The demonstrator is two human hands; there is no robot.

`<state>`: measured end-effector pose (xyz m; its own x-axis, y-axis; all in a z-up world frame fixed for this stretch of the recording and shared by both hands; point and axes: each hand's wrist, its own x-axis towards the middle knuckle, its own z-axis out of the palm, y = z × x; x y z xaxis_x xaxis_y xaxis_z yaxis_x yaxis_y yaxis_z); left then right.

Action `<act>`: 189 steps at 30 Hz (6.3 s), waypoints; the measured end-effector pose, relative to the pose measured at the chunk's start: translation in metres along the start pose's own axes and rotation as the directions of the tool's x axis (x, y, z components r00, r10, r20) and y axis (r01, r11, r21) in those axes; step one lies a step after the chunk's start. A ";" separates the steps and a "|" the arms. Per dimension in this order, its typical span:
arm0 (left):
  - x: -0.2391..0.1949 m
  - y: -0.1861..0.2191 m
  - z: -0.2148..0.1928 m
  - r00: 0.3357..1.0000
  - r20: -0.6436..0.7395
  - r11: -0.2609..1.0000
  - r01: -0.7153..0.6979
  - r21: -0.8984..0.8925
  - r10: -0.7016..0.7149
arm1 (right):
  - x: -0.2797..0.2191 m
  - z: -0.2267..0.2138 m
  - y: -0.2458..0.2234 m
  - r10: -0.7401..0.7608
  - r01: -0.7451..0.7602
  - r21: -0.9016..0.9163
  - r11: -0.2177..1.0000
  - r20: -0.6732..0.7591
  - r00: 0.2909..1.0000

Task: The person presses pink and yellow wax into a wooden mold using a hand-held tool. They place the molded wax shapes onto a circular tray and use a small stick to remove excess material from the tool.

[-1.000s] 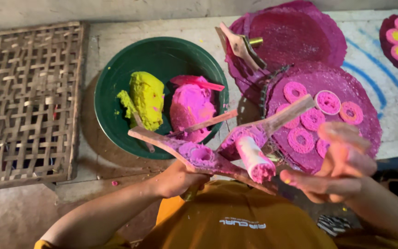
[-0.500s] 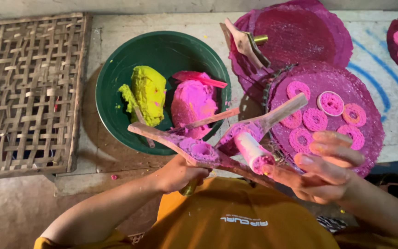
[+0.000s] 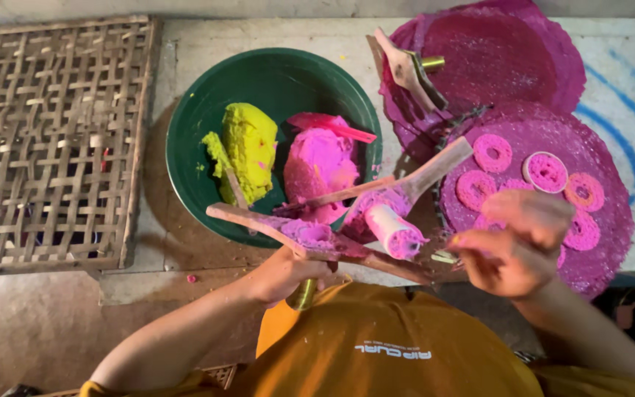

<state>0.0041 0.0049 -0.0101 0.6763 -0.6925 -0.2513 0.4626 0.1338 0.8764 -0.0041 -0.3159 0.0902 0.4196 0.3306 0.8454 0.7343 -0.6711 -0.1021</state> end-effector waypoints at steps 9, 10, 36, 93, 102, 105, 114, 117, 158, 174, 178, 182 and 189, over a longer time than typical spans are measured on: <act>-0.010 -0.023 -0.034 0.949 -0.299 0.994 -0.111 -0.003 0.105 | -0.101 0.078 0.004 0.813 -0.548 0.835 -0.052 0.354 0.462; -0.014 -0.028 -0.039 0.932 -0.320 0.985 -0.171 0.022 0.169 | -0.111 0.088 0.006 0.838 -0.564 0.813 -0.144 0.403 0.368; -0.002 0.000 -0.002 0.435 0.058 0.141 -0.410 0.901 0.898 | -0.207 0.228 0.049 0.459 -0.793 -0.081 0.604 0.849 0.263; -0.029 0.008 0.009 0.427 -0.067 0.120 -0.097 0.988 0.902 | 0.037 0.069 -0.070 -0.344 0.122 0.669 0.733 0.210 0.915; -0.029 0.007 0.009 0.408 -0.049 0.099 -0.103 0.990 0.912 | 0.042 0.081 -0.077 -0.343 0.094 0.711 0.697 0.215 0.914; -0.028 0.008 0.009 0.415 -0.050 0.104 -0.108 0.989 0.908 | 0.038 0.083 -0.078 -0.334 0.099 0.705 0.702 0.203 0.920; -0.024 0.007 0.006 0.417 0.001 0.062 -0.139 0.988 0.909 | 0.037 0.081 -0.081 -0.400 0.155 0.677 0.719 0.221 0.890; -0.022 0.007 0.006 0.430 -0.008 0.073 -0.136 0.988 0.903 | 0.036 0.083 -0.083 -0.399 0.180 0.636 0.751 0.219 0.890; 0.005 0.015 -0.002 0.427 0.013 0.087 -0.214 0.973 0.904 | 0.049 0.075 -0.067 -0.442 0.227 0.607 0.761 0.230 0.867; 0.016 0.006 -0.010 0.376 -0.101 0.234 -0.328 0.915 0.921 | 0.051 0.080 -0.068 -0.459 0.314 0.533 0.785 0.162 0.873; 0.018 0.005 -0.014 0.378 -0.067 0.195 -0.311 0.930 0.924 | 0.051 0.078 -0.066 -0.450 0.314 0.525 0.791 0.152 0.880; 0.016 0.006 -0.011 0.396 -0.103 0.234 -0.298 0.925 0.912 | 0.048 0.079 -0.066 -0.444 0.302 0.542 0.784 0.149 0.884; 0.013 0.014 -0.004 0.402 -0.095 0.238 -0.322 0.916 0.911 | 0.050 0.079 -0.067 -0.431 0.275 0.558 0.783 0.168 0.886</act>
<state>0.0213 0.0005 -0.0029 0.7478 -0.0889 0.6579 -0.6329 -0.3949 0.6660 0.0101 -0.2020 0.0979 0.1451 0.6940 0.7052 0.9880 -0.0639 -0.1405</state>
